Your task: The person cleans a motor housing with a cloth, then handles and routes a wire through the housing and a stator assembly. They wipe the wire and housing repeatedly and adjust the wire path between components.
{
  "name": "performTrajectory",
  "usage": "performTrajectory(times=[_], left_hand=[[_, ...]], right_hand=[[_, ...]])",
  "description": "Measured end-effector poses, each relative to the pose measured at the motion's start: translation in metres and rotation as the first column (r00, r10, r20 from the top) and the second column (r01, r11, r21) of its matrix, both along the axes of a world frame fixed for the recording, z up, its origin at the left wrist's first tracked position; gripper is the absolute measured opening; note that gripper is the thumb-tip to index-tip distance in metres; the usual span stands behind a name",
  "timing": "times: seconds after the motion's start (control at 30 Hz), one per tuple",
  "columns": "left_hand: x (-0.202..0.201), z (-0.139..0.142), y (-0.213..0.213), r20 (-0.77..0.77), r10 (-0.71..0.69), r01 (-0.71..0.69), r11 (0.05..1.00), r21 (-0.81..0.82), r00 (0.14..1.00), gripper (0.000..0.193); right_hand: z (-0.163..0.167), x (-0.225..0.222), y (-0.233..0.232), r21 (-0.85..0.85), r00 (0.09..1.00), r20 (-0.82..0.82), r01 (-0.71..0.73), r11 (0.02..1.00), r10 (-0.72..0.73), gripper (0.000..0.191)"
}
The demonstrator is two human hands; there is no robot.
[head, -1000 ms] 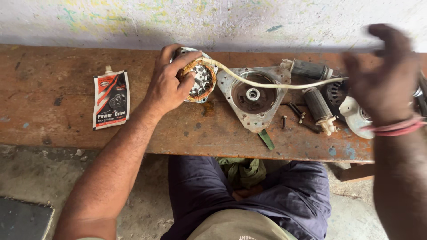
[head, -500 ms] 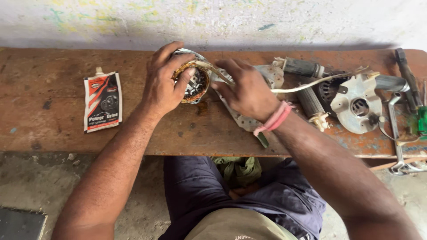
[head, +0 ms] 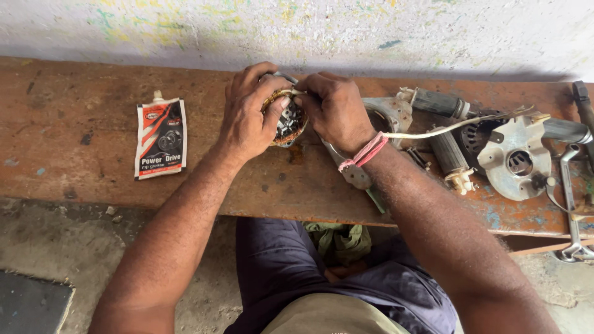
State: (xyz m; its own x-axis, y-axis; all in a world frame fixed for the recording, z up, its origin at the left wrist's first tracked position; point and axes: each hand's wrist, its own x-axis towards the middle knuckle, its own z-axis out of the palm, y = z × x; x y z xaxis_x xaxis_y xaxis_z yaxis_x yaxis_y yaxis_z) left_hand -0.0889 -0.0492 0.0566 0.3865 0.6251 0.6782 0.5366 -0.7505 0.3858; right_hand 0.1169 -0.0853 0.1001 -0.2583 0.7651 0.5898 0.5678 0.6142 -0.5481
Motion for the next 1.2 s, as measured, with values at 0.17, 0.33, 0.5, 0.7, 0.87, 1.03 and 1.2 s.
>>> performTrajectory(times=[0.17,0.33,0.5,0.7,0.87,1.03,1.2], left_hand=[[0.001,0.003,-0.003,0.003,0.007,-0.007,1.0,-0.021,1.0,0.023],[0.0,0.007,-0.007,0.016,-0.006,0.006,1.0,-0.017,1.0,0.022],[0.002,0.01,-0.009,0.013,-0.016,0.016,0.999,0.033,1.0,0.019],[0.0,0.009,-0.012,0.032,-0.005,0.005,1.0,0.002,0.999,0.018],[0.001,0.007,-0.01,0.033,-0.004,0.003,0.999,0.037,0.999,0.016],[-0.002,0.006,-0.009,0.03,-0.029,0.028,0.999,0.027,0.999,0.017],[-0.007,0.003,-0.009,0.073,-0.06,0.058,0.998,0.025,0.996,0.017]], right_hand=[[-0.009,0.0,0.009,0.093,0.999,0.03,0.025,0.995,-0.028,0.008],[-0.018,-0.005,0.01,0.093,0.996,-0.009,0.085,0.992,-0.084,0.01],[-0.025,-0.008,0.008,0.133,0.994,-0.053,0.099,0.986,-0.092,0.011],[-0.028,-0.006,0.009,0.274,0.998,0.028,0.041,0.961,-0.05,0.013],[-0.026,-0.006,0.01,0.282,1.0,0.013,0.023,0.959,-0.028,0.013],[-0.021,-0.004,0.012,0.119,0.994,-0.107,-0.009,0.993,0.021,0.012],[-0.019,-0.004,0.018,0.07,0.986,-0.131,-0.096,0.993,0.105,0.009]])
